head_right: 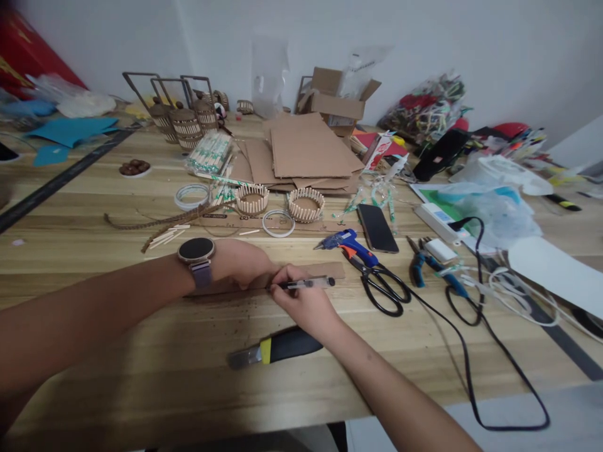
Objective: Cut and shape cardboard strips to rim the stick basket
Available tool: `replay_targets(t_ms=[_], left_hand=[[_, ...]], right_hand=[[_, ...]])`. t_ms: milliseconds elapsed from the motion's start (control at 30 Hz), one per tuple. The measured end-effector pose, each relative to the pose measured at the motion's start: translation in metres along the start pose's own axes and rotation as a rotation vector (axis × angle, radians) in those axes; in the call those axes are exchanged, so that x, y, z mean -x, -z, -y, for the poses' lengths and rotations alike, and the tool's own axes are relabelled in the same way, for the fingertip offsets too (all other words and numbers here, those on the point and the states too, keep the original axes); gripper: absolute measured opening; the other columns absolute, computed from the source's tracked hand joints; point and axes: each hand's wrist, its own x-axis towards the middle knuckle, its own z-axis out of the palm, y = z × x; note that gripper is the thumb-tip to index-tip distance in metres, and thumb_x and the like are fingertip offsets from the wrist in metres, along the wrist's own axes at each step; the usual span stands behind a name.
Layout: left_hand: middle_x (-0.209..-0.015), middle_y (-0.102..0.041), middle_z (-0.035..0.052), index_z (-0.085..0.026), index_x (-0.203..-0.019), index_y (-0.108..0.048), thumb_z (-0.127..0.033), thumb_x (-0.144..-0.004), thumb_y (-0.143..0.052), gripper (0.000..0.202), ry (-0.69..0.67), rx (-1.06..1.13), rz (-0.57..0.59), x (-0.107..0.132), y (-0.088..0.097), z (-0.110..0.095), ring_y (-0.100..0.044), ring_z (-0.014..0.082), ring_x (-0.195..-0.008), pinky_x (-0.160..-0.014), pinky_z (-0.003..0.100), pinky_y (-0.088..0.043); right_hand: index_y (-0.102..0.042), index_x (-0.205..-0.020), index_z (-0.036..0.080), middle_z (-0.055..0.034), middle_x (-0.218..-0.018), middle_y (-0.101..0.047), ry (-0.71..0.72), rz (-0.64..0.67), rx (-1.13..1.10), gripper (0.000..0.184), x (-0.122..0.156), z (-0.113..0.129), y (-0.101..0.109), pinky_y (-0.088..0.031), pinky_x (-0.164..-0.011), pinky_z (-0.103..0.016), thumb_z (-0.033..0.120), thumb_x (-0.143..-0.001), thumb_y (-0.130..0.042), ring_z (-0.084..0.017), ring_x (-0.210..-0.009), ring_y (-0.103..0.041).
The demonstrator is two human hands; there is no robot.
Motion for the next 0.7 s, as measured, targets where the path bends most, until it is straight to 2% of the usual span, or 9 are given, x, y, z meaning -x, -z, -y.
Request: replay_targets(t_ms=[67, 133, 200, 267, 333, 500, 600, 700], left_hand=[[-0.111, -0.072, 0.0084, -0.025, -0.131, -0.062, -0.009, -0.08, -0.076, 0.055, -0.012, -0.001, -0.04, 0.001, 0.0, -0.001, -0.068, 0.0256, -0.094, -0.08, 0.038, -0.055], [-0.098, -0.076, 0.0061, -0.035, -0.14, -0.055, 0.004, -0.07, -0.077, 0.084, -0.016, -0.003, -0.067, 0.002, 0.001, -0.002, -0.068, 0.0265, -0.084, -0.073, 0.035, -0.051], [-0.083, -0.076, 0.0022, -0.043, -0.146, -0.045, 0.008, -0.069, -0.074, 0.097, -0.007, -0.006, -0.068, 0.003, 0.001, -0.002, -0.067, 0.0239, -0.072, -0.069, 0.033, -0.049], [-0.069, -0.073, -0.0018, -0.046, -0.149, -0.038, 0.009, -0.071, -0.071, 0.101, 0.006, -0.006, -0.058, 0.004, 0.0, -0.003, -0.063, 0.0198, -0.059, -0.066, 0.031, -0.047], [-0.062, -0.069, -0.0039, -0.047, -0.151, -0.033, 0.01, -0.073, -0.068, 0.102, 0.008, -0.002, -0.05, 0.005, 0.0, -0.003, -0.058, 0.0168, -0.053, -0.064, 0.029, -0.046], [-0.066, -0.07, -0.0039, -0.046, -0.151, -0.03, 0.01, -0.073, -0.067, 0.103, -0.003, 0.0, -0.05, 0.007, 0.0, -0.002, -0.056, 0.0157, -0.054, -0.065, 0.027, -0.044], [-0.061, -0.067, -0.0048, -0.046, -0.151, -0.03, 0.01, -0.072, -0.066, 0.103, 0.01, 0.003, -0.038, 0.006, 0.0, -0.002, -0.056, 0.0158, -0.052, -0.063, 0.027, -0.043], [-0.052, -0.058, -0.0073, -0.045, -0.152, -0.03, 0.011, -0.072, -0.063, 0.103, 0.02, 0.007, -0.012, 0.003, -0.001, -0.001, -0.055, 0.0157, -0.05, -0.058, 0.024, -0.042]], right_hand=[[-0.058, -0.076, 0.023, -0.0002, -0.071, -0.066, -0.012, -0.008, 0.023, 0.009, 0.001, -0.002, 0.006, -0.044, -0.056, -0.026, 0.031, -0.081, -0.057, -0.016, -0.063, -0.057], [-0.059, -0.075, 0.023, -0.0002, -0.07, -0.065, -0.032, -0.025, 0.05, 0.011, 0.003, -0.006, 0.017, -0.043, -0.054, -0.026, 0.032, -0.081, -0.058, -0.016, -0.061, -0.056], [-0.059, -0.073, 0.023, -0.0005, -0.069, -0.065, -0.054, -0.055, 0.079, 0.013, 0.006, -0.012, 0.031, -0.043, -0.054, -0.026, 0.034, -0.08, -0.058, -0.016, -0.06, -0.056], [-0.058, -0.071, 0.022, -0.0009, -0.069, -0.065, -0.08, -0.097, 0.109, 0.015, 0.01, -0.019, 0.046, -0.044, -0.054, -0.027, 0.035, -0.079, -0.059, -0.016, -0.059, -0.056], [-0.059, -0.07, 0.022, -0.0009, -0.067, -0.064, -0.111, -0.149, 0.143, 0.016, 0.015, -0.026, 0.06, -0.043, -0.053, -0.027, 0.037, -0.077, -0.059, -0.016, -0.057, -0.055], [-0.058, -0.068, 0.023, 0.0, -0.06, -0.061, -0.167, -0.277, 0.227, 0.018, 0.026, -0.037, 0.089, -0.039, -0.048, -0.027, 0.039, -0.074, -0.059, -0.016, -0.051, -0.051], [-0.058, -0.065, 0.023, 0.0004, -0.058, -0.059, -0.162, -0.339, 0.287, 0.015, 0.029, -0.035, 0.098, -0.038, -0.049, -0.028, 0.036, -0.073, -0.059, -0.016, -0.052, -0.051], [-0.058, -0.066, 0.024, 0.0002, -0.061, -0.061, -0.12, -0.333, 0.282, 0.011, 0.028, -0.029, 0.093, -0.039, -0.052, -0.028, 0.033, -0.074, -0.059, -0.017, -0.055, -0.052]])
